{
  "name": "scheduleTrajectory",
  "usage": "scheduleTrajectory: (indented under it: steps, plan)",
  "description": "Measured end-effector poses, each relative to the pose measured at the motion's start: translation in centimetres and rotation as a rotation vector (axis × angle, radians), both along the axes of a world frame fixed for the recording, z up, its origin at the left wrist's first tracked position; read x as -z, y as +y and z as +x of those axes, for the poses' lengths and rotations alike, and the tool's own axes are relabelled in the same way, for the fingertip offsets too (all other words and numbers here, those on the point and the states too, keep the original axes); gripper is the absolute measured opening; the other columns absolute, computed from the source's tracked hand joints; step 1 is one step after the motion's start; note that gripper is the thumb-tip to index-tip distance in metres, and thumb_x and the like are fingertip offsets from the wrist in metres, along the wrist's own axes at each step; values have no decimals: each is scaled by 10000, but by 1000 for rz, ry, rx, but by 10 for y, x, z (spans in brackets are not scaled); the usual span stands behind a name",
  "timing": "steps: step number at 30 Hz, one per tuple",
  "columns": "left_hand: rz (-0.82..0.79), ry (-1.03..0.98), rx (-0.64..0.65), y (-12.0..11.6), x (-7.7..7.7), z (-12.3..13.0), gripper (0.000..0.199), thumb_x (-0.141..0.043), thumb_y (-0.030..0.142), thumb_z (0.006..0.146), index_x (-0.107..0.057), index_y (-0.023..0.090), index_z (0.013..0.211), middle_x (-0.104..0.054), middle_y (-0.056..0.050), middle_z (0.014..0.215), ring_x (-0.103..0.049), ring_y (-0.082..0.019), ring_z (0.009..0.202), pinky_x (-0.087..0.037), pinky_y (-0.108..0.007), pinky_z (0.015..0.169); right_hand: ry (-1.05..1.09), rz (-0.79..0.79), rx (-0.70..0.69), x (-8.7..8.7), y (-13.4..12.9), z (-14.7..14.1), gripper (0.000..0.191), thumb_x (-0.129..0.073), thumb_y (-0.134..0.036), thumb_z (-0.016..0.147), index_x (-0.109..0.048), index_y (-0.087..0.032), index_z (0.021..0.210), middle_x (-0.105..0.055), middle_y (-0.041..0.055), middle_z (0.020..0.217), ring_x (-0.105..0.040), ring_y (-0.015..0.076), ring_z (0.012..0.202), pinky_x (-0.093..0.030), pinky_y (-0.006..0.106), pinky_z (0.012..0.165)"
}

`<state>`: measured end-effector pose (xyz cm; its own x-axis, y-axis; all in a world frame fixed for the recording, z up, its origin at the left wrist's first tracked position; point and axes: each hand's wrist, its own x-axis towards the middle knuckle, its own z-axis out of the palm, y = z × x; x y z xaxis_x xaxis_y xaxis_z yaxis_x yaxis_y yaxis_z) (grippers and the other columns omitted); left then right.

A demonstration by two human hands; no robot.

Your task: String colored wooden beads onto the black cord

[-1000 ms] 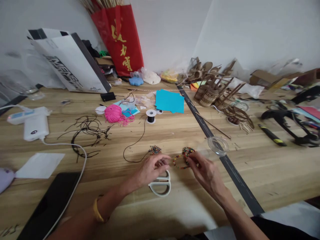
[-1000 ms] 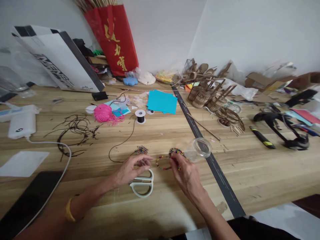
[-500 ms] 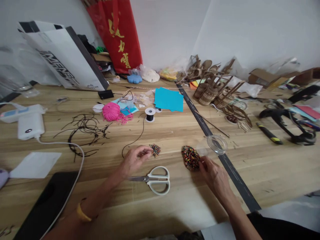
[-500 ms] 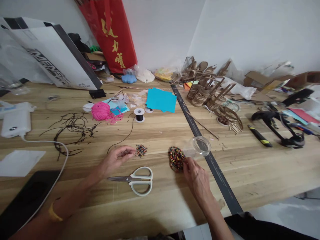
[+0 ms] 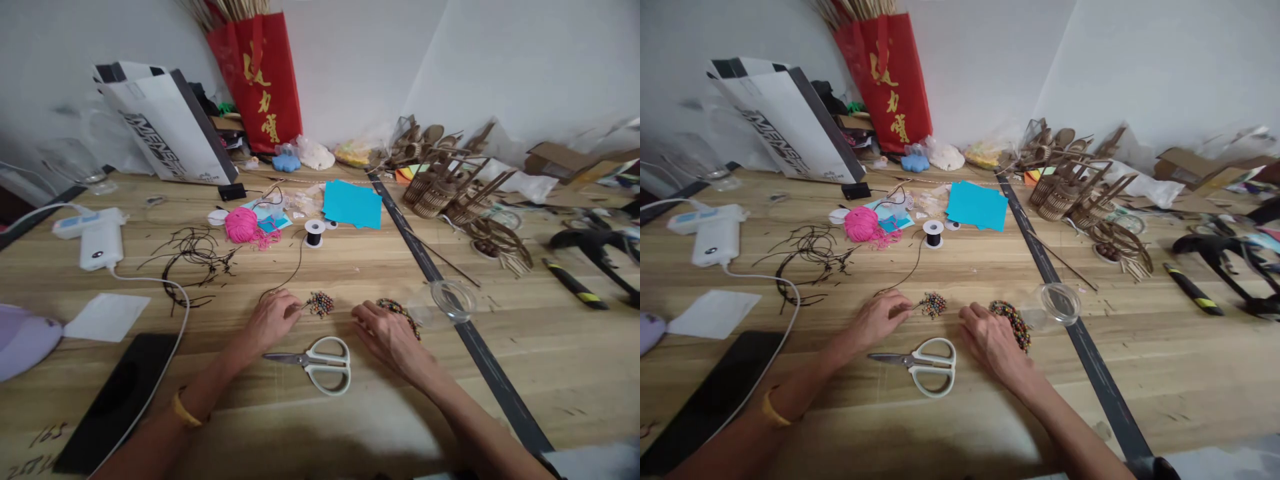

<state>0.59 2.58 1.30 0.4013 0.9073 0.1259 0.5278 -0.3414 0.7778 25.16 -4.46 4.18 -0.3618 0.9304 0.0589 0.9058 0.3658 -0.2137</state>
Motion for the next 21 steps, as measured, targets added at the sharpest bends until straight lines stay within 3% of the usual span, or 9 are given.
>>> scheduleTrajectory:
  steps: [7, 12, 21]
  plan:
    - [22, 139, 47, 0, 2, 2, 121, -627, 119, 710, -663, 199, 627, -620, -46, 681, -549, -198, 709, -404, -308, 765, 27, -103, -77, 17, 46, -29, 121, -498, -225, 901, -574, -182, 985, -599, 31, 911, -591, 122, 712, -304, 215, 562]
    - [6, 22, 34, 4, 4, -3, 105, -635, 117, 679, -670, 202, 631, -641, -36, 663, -561, -185, 677, -410, -271, 680, 179, -115, -50, 31, 62, -34, 143, -548, -184, 855, -579, -198, 994, -603, 17, 945, -586, 128, 765, -348, 213, 626]
    - [-163, -200, 31, -2, -25, -10, 109, -637, 240, 738, -659, 163, 665, -654, -17, 659, -571, -144, 636, -419, -223, 647, 376, -145, -43, 37, 61, -32, 169, -573, -142, 811, -581, -182, 976, -610, 6, 889, -539, 113, 683, -362, 209, 621]
